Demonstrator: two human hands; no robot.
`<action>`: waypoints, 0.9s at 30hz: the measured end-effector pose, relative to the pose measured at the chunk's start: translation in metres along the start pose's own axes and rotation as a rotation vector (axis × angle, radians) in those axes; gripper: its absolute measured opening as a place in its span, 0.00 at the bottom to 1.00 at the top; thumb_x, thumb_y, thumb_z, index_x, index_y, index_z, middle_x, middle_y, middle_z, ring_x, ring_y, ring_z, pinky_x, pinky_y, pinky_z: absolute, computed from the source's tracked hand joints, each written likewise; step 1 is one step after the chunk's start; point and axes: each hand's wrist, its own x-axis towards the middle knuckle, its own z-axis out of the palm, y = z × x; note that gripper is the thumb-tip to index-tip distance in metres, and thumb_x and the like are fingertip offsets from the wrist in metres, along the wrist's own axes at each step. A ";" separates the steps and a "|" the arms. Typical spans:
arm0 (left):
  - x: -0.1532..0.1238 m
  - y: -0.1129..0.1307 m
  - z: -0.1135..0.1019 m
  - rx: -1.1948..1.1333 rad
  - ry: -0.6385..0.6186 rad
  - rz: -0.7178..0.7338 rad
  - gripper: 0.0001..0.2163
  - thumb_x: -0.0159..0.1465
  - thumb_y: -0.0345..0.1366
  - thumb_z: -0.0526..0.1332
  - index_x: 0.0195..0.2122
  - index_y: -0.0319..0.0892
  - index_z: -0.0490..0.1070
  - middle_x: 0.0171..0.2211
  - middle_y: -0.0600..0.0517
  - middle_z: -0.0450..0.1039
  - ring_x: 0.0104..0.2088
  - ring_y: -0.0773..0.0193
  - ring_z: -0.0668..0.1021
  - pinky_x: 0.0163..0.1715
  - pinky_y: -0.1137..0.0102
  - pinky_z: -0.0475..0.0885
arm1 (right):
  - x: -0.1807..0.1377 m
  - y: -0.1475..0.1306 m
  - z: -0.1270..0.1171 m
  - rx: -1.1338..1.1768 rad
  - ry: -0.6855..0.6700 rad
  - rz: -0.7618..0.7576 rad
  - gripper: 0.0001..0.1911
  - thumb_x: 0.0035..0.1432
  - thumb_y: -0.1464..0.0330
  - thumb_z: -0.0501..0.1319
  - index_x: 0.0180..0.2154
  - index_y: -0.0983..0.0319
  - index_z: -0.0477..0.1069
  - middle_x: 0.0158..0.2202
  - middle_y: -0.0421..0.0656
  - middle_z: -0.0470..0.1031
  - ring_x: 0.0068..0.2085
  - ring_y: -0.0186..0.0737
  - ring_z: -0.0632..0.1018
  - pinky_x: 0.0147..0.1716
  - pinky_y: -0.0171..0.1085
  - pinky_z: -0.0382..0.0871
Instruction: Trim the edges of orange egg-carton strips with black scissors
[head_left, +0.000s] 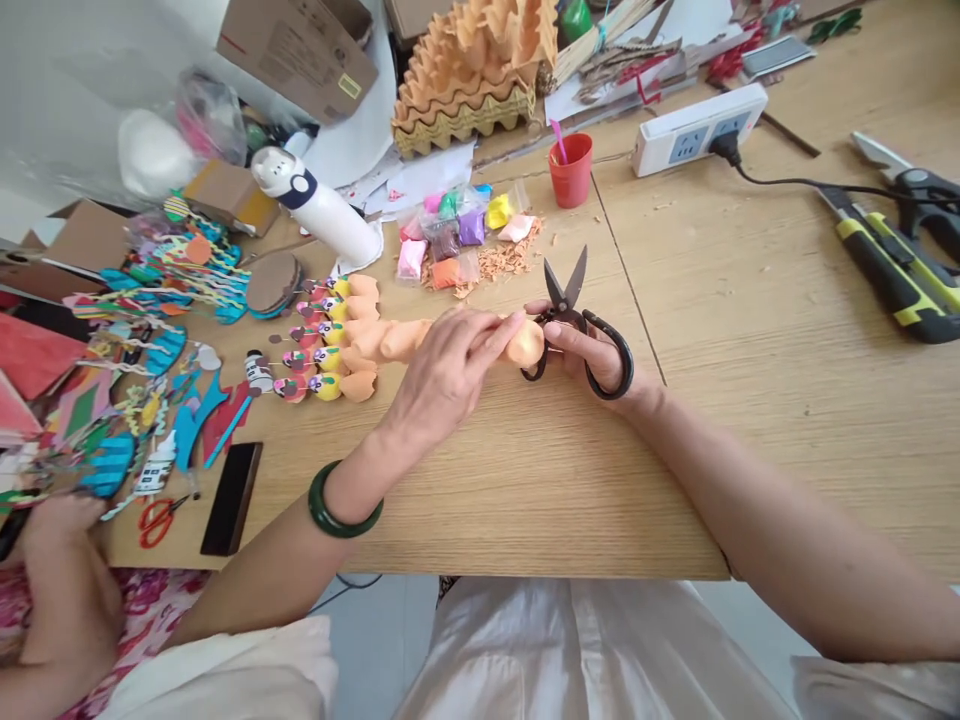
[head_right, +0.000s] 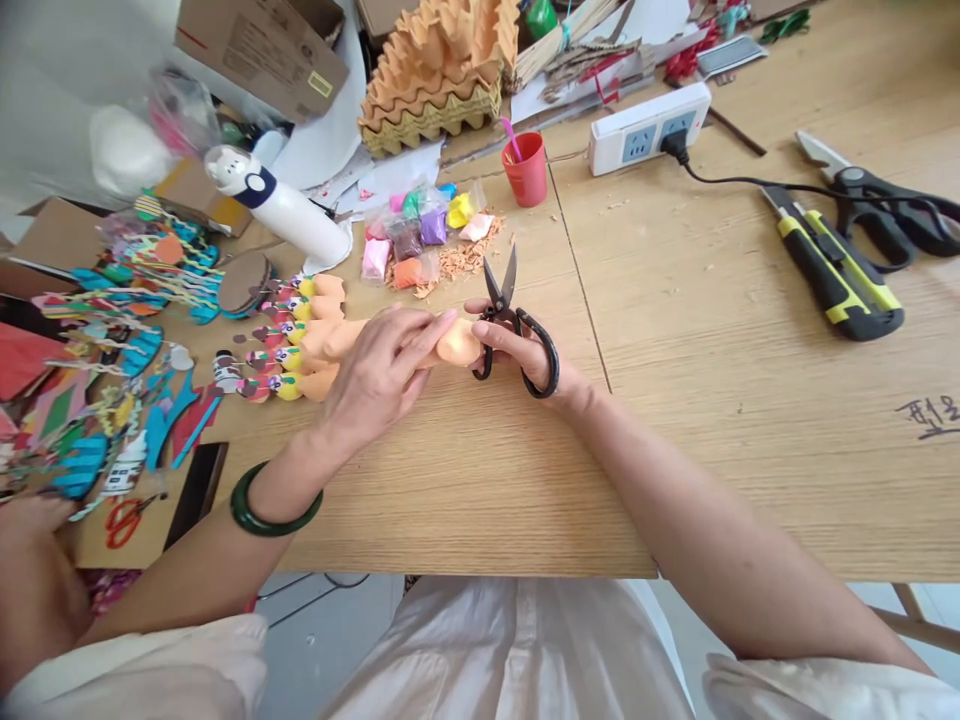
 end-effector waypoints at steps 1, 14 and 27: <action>0.003 -0.001 0.005 0.003 -0.002 0.007 0.31 0.69 0.21 0.53 0.73 0.42 0.54 0.56 0.41 0.73 0.59 0.52 0.75 0.65 0.50 0.68 | 0.001 0.000 -0.001 0.011 -0.015 0.009 0.23 0.51 0.57 0.76 0.46 0.57 0.75 0.37 0.39 0.79 0.39 0.39 0.79 0.39 0.39 0.77; -0.007 0.024 0.020 -0.584 0.355 -0.709 0.15 0.67 0.44 0.64 0.51 0.43 0.73 0.53 0.43 0.75 0.55 0.54 0.78 0.59 0.55 0.74 | 0.000 -0.010 -0.008 0.105 0.139 0.016 0.24 0.44 0.63 0.78 0.44 0.58 0.76 0.31 0.33 0.74 0.30 0.30 0.74 0.32 0.32 0.72; 0.010 0.031 0.042 -1.665 0.790 -1.173 0.12 0.58 0.39 0.71 0.42 0.43 0.75 0.42 0.52 0.80 0.47 0.61 0.82 0.49 0.68 0.76 | -0.017 0.004 0.010 -0.320 -0.215 -0.033 0.23 0.55 0.61 0.75 0.49 0.58 0.73 0.37 0.39 0.75 0.37 0.37 0.75 0.38 0.37 0.71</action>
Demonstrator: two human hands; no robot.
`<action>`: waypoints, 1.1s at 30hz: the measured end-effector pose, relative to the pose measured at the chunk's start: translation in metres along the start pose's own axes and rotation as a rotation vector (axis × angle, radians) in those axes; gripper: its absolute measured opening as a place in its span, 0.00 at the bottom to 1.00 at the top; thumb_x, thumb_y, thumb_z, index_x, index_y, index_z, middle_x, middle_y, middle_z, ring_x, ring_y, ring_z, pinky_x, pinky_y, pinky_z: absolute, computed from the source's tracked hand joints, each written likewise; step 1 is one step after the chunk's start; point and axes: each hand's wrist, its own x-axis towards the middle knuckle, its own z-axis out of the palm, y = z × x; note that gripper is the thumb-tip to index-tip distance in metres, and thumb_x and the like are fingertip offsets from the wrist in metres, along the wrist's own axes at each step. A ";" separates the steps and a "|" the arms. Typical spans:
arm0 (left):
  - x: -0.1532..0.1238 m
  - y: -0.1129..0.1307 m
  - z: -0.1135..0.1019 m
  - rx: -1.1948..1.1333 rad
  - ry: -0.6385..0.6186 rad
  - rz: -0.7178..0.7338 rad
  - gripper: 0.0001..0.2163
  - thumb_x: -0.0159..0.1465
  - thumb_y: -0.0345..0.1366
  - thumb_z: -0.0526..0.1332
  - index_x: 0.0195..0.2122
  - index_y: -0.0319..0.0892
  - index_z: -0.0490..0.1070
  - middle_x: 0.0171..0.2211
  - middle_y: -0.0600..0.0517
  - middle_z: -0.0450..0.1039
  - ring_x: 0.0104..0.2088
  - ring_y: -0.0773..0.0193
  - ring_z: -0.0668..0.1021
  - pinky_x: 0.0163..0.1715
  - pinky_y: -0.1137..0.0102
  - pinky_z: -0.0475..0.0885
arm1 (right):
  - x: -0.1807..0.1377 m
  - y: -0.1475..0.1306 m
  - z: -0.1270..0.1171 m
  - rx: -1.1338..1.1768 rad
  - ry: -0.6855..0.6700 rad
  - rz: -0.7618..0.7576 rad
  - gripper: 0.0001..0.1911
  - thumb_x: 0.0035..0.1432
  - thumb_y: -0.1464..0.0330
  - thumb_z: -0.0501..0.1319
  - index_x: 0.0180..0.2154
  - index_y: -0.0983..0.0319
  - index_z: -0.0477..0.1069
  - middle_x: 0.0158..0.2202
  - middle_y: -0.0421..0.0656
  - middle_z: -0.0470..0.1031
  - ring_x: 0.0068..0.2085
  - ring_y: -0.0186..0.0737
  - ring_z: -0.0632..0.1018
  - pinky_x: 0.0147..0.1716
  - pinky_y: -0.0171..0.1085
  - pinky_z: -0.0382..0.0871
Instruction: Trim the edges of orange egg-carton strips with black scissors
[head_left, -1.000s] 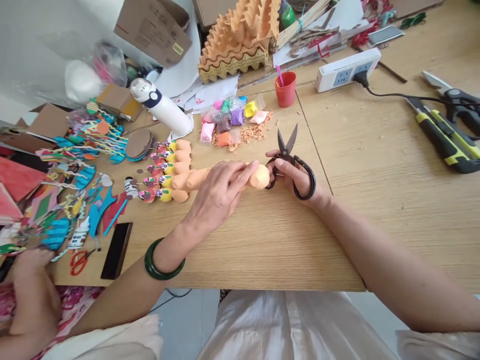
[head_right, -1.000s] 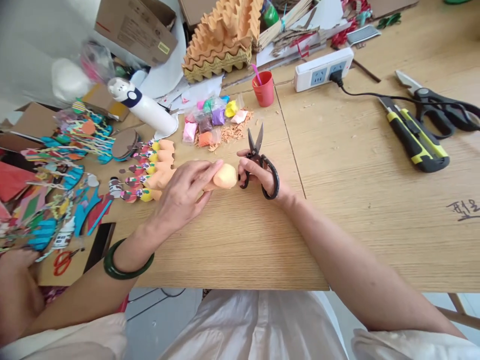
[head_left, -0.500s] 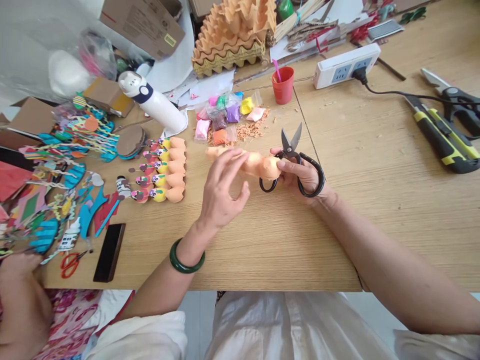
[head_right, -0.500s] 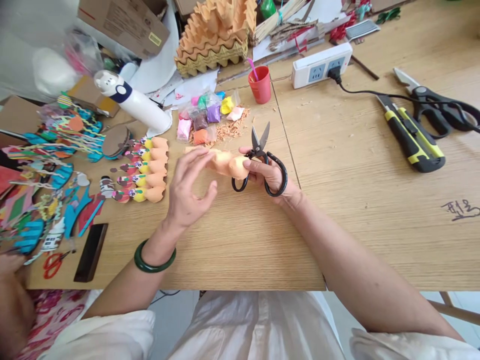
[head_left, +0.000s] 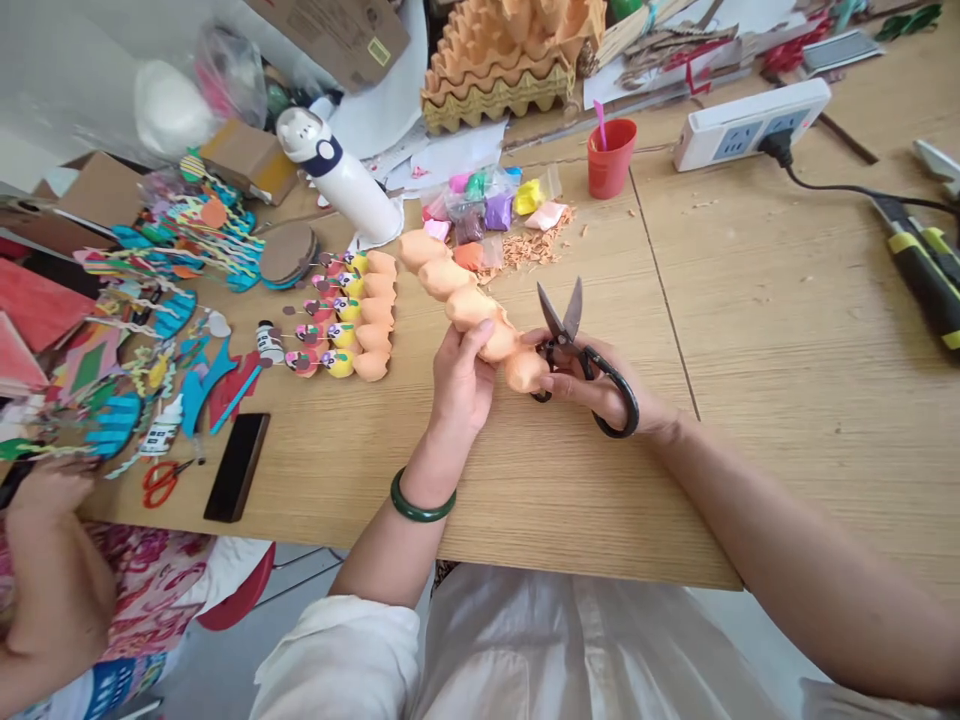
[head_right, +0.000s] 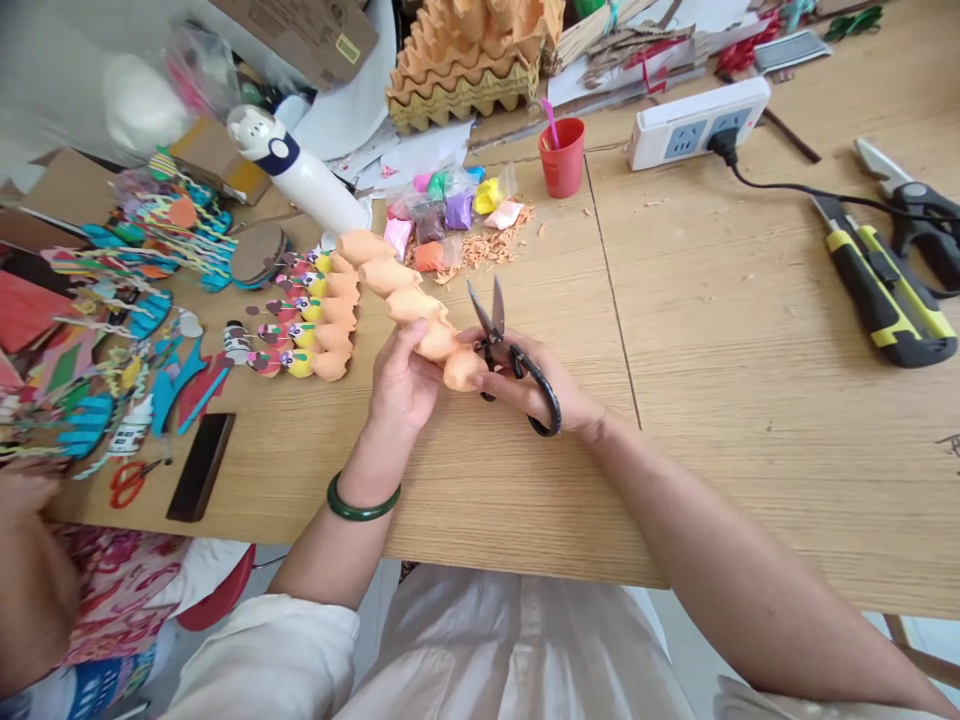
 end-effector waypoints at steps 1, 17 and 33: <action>0.002 -0.003 -0.001 -0.023 0.001 0.016 0.12 0.58 0.39 0.70 0.42 0.44 0.75 0.40 0.53 0.80 0.45 0.61 0.82 0.48 0.68 0.77 | 0.001 0.001 0.000 0.010 0.019 -0.010 0.23 0.56 0.60 0.74 0.50 0.58 0.72 0.39 0.40 0.76 0.39 0.38 0.76 0.40 0.38 0.72; 0.016 -0.002 -0.024 -0.094 0.010 0.060 0.09 0.62 0.43 0.67 0.40 0.46 0.77 0.44 0.50 0.81 0.52 0.56 0.82 0.55 0.63 0.76 | -0.009 -0.019 0.007 -1.234 0.273 -0.181 0.23 0.62 0.47 0.64 0.45 0.60 0.75 0.28 0.42 0.77 0.26 0.39 0.74 0.27 0.38 0.63; 0.013 0.005 -0.029 0.018 -0.058 0.097 0.18 0.62 0.45 0.59 0.52 0.47 0.74 0.40 0.49 0.76 0.51 0.55 0.80 0.59 0.59 0.74 | -0.013 -0.010 0.015 -1.362 0.123 -0.338 0.19 0.69 0.54 0.59 0.46 0.62 0.77 0.25 0.40 0.75 0.23 0.35 0.71 0.24 0.35 0.58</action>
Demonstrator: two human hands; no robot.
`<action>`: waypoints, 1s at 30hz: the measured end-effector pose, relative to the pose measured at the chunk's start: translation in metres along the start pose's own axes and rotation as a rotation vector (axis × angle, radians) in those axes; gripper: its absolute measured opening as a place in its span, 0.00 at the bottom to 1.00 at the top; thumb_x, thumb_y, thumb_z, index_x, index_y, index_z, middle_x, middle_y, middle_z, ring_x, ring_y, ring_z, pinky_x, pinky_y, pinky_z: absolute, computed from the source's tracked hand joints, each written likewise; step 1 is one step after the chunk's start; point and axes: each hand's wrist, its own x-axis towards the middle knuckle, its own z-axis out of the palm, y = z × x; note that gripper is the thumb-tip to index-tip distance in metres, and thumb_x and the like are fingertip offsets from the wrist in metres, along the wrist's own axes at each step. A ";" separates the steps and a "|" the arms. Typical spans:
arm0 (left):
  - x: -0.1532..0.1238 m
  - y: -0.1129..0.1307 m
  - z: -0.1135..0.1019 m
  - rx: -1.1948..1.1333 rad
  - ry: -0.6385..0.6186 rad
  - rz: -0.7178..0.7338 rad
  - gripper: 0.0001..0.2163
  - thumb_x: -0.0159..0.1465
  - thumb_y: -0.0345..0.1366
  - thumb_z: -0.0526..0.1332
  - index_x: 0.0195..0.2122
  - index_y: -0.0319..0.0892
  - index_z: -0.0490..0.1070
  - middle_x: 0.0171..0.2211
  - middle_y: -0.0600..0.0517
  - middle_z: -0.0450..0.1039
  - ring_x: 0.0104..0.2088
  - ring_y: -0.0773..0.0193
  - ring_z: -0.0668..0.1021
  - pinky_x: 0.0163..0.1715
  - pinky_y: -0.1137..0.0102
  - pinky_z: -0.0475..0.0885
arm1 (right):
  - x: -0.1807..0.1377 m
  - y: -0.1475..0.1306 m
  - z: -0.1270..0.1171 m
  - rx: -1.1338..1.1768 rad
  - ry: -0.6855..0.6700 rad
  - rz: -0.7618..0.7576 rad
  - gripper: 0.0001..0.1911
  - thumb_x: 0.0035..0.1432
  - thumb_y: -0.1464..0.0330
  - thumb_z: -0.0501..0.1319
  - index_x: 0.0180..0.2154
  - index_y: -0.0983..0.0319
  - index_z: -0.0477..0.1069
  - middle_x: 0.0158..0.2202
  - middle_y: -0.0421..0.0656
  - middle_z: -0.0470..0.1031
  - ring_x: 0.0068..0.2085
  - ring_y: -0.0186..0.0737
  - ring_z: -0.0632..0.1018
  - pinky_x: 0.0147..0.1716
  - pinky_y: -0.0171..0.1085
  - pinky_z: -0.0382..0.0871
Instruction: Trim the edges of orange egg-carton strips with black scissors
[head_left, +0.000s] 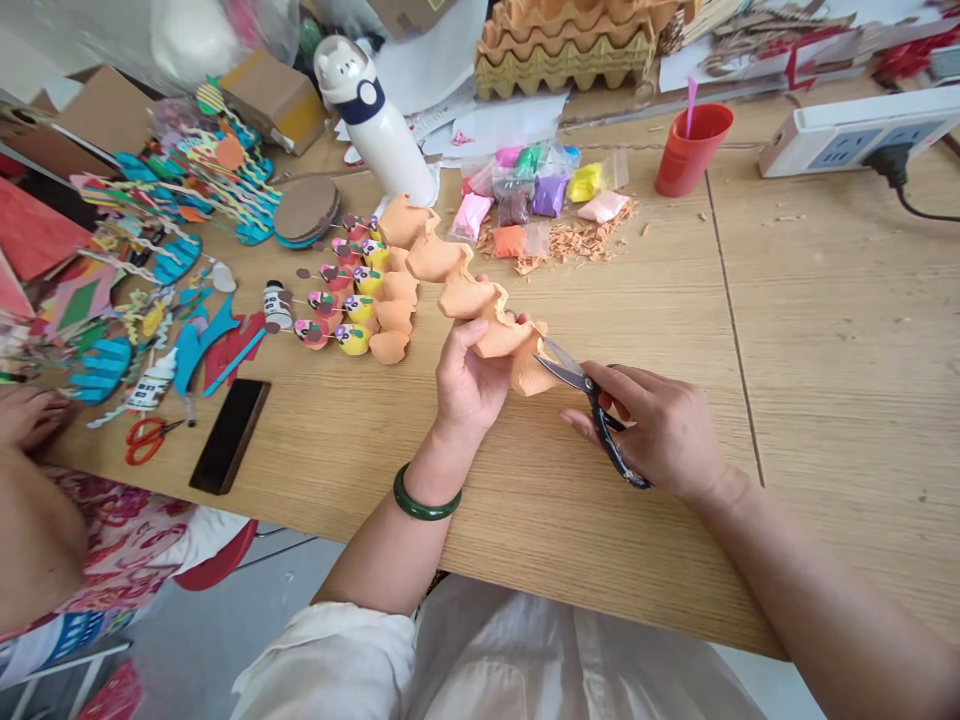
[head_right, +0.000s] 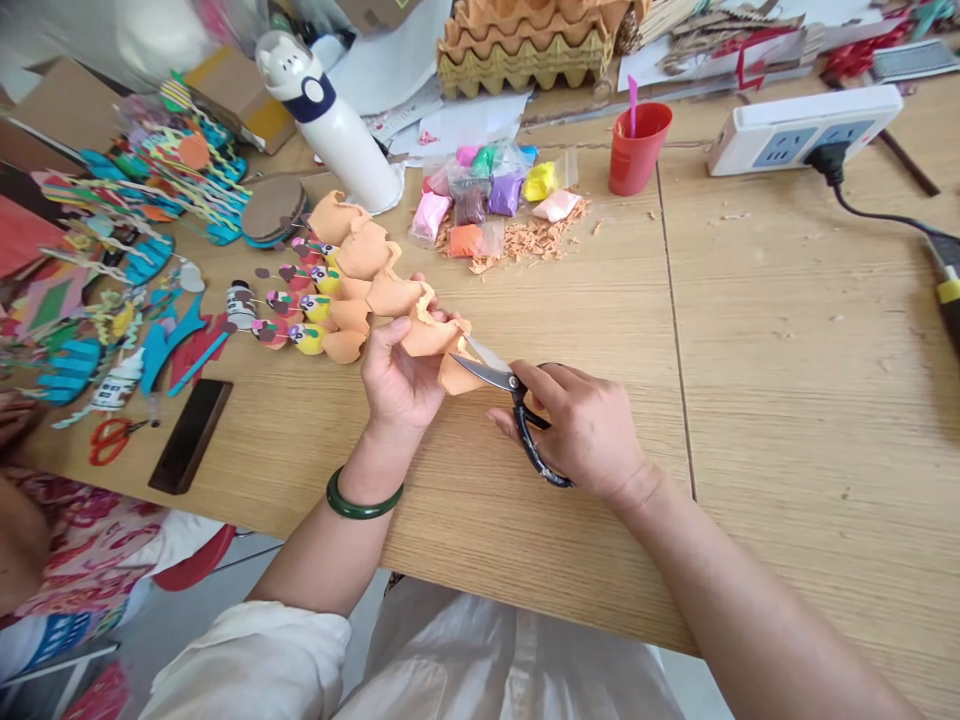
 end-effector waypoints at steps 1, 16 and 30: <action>0.000 0.000 0.000 -0.002 0.000 0.000 0.18 0.62 0.45 0.59 0.52 0.47 0.74 0.40 0.49 0.76 0.51 0.55 0.80 0.59 0.59 0.74 | 0.000 0.000 0.000 -0.005 0.004 0.000 0.19 0.70 0.53 0.59 0.46 0.62 0.77 0.25 0.40 0.74 0.23 0.35 0.70 0.23 0.35 0.57; 0.002 0.000 -0.002 0.020 0.046 0.025 0.19 0.63 0.46 0.59 0.53 0.47 0.72 0.44 0.48 0.77 0.53 0.52 0.80 0.59 0.57 0.74 | -0.001 -0.003 -0.001 -0.007 -0.024 -0.013 0.22 0.71 0.51 0.57 0.45 0.62 0.77 0.24 0.40 0.75 0.21 0.34 0.68 0.22 0.35 0.57; 0.004 0.001 0.001 -0.272 0.030 0.019 0.13 0.61 0.37 0.60 0.46 0.44 0.75 0.34 0.52 0.76 0.36 0.63 0.80 0.48 0.67 0.77 | -0.003 0.001 0.000 -0.027 -0.013 -0.025 0.23 0.71 0.51 0.57 0.45 0.63 0.78 0.23 0.38 0.71 0.21 0.32 0.66 0.23 0.33 0.54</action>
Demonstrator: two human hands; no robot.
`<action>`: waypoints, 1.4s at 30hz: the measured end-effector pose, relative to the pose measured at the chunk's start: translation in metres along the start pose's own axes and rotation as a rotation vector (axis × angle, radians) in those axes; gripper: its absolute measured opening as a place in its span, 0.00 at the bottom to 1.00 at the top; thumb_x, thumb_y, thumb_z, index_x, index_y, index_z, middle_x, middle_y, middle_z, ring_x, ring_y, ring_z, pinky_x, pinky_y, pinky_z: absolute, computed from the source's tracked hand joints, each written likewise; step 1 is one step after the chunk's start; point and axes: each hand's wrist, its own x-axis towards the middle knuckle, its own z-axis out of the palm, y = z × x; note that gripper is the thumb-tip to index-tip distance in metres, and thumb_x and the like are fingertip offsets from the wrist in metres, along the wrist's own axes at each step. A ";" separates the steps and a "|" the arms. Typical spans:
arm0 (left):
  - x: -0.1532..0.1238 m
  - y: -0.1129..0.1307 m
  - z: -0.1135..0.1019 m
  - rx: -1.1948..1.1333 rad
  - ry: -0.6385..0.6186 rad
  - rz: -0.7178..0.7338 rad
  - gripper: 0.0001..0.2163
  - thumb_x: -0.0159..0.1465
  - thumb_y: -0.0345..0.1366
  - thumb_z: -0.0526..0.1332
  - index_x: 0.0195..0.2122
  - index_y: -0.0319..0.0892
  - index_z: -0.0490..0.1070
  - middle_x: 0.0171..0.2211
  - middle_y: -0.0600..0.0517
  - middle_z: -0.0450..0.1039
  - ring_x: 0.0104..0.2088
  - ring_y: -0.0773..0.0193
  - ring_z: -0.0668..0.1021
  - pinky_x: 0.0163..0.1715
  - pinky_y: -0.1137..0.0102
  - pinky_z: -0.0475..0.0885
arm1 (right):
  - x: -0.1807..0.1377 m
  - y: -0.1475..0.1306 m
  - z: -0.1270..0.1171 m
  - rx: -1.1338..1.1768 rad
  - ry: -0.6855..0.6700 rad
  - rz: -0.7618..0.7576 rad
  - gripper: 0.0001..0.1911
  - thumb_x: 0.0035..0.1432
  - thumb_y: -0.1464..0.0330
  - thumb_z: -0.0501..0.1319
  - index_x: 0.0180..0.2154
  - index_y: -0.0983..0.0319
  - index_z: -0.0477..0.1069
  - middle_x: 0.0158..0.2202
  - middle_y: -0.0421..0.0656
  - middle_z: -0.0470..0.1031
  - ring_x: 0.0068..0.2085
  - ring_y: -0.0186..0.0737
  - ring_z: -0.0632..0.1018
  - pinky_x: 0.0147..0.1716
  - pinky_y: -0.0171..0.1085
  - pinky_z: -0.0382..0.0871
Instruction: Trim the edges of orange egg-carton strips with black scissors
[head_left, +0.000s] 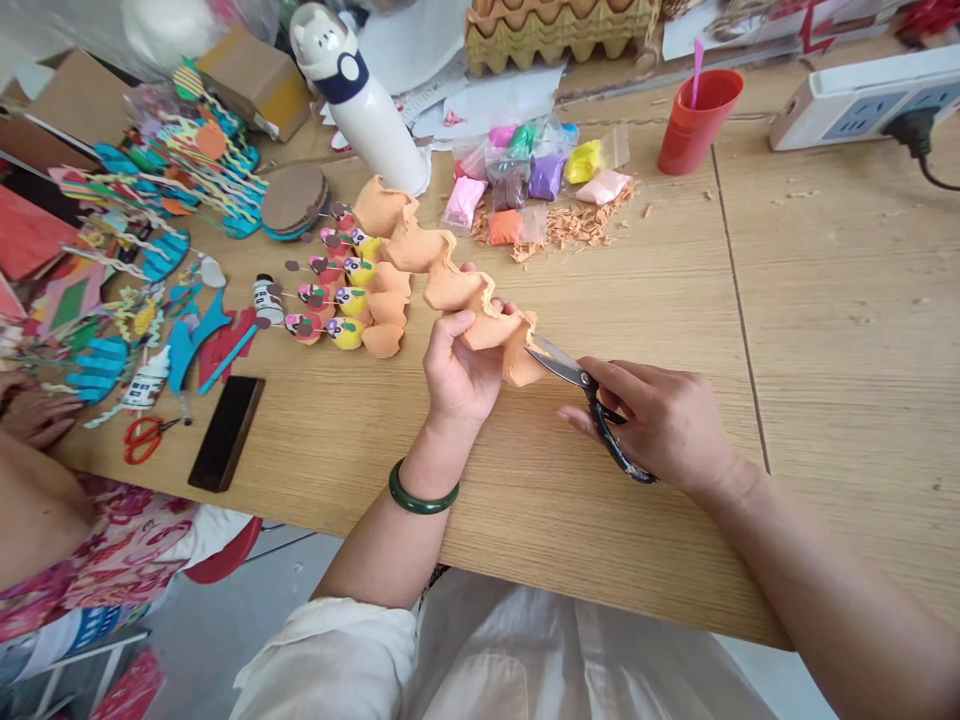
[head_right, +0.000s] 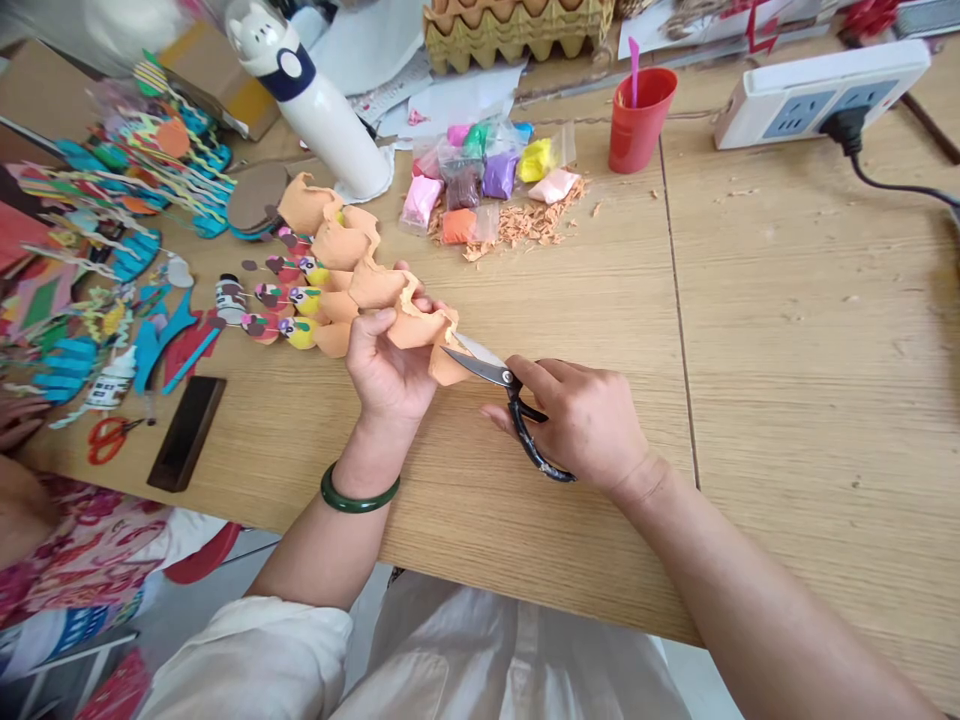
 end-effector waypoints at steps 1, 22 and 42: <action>0.000 0.000 0.000 -0.014 -0.005 -0.005 0.13 0.61 0.36 0.60 0.47 0.44 0.75 0.34 0.52 0.75 0.35 0.64 0.80 0.47 0.68 0.77 | 0.000 0.001 0.000 -0.005 -0.003 -0.004 0.24 0.71 0.50 0.57 0.46 0.63 0.78 0.23 0.38 0.71 0.21 0.32 0.67 0.23 0.33 0.54; 0.005 0.001 -0.003 0.004 0.036 -0.069 0.14 0.60 0.34 0.57 0.46 0.44 0.75 0.33 0.52 0.74 0.33 0.64 0.78 0.43 0.68 0.76 | 0.002 0.006 -0.001 -0.019 -0.018 -0.068 0.24 0.71 0.51 0.57 0.44 0.66 0.79 0.24 0.38 0.73 0.20 0.30 0.66 0.21 0.34 0.52; 0.004 0.004 -0.002 0.087 0.118 -0.113 0.19 0.62 0.38 0.56 0.54 0.46 0.74 0.39 0.51 0.81 0.32 0.64 0.79 0.40 0.69 0.78 | 0.003 0.000 -0.004 0.005 -0.080 -0.023 0.29 0.69 0.44 0.55 0.40 0.63 0.77 0.23 0.39 0.73 0.21 0.32 0.68 0.22 0.34 0.50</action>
